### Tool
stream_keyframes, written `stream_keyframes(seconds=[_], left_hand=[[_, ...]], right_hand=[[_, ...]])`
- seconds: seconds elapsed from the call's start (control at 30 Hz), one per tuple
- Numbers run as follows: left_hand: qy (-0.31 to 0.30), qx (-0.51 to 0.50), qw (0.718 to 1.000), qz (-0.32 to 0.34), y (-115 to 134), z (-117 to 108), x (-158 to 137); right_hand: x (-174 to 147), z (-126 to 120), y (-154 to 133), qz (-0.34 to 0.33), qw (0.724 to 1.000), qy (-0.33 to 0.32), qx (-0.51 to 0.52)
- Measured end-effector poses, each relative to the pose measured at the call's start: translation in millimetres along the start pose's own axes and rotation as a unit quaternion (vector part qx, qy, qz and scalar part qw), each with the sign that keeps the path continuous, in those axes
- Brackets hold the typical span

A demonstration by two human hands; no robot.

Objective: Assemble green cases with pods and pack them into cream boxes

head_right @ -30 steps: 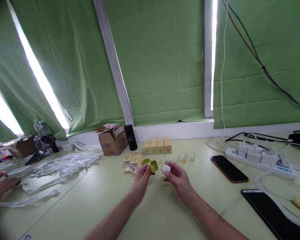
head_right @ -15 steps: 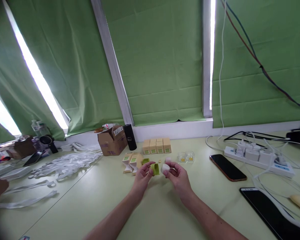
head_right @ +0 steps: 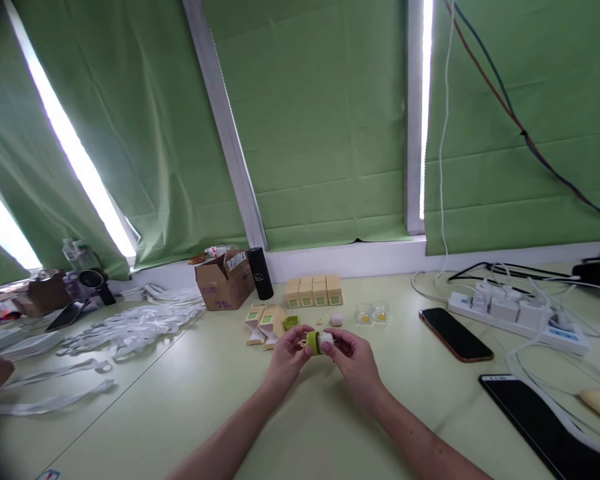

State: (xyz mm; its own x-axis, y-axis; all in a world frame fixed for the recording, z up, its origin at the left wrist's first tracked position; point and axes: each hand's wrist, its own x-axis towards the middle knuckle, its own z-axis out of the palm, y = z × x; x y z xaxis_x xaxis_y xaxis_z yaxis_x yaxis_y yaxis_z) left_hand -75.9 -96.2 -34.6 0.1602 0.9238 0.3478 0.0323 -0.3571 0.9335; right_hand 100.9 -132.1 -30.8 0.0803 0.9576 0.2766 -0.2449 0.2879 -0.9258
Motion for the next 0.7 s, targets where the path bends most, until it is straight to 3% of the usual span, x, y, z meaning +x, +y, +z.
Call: stream_keyframes(seconds=[0.7], left_hand=[[0.015, 0.079, 0.996, 0.047, 3.0, 0.6, -6.9]], right_hand=[[-5.0, 1.9, 3.2, -0.009, 1.000, -0.010, -0.026]])
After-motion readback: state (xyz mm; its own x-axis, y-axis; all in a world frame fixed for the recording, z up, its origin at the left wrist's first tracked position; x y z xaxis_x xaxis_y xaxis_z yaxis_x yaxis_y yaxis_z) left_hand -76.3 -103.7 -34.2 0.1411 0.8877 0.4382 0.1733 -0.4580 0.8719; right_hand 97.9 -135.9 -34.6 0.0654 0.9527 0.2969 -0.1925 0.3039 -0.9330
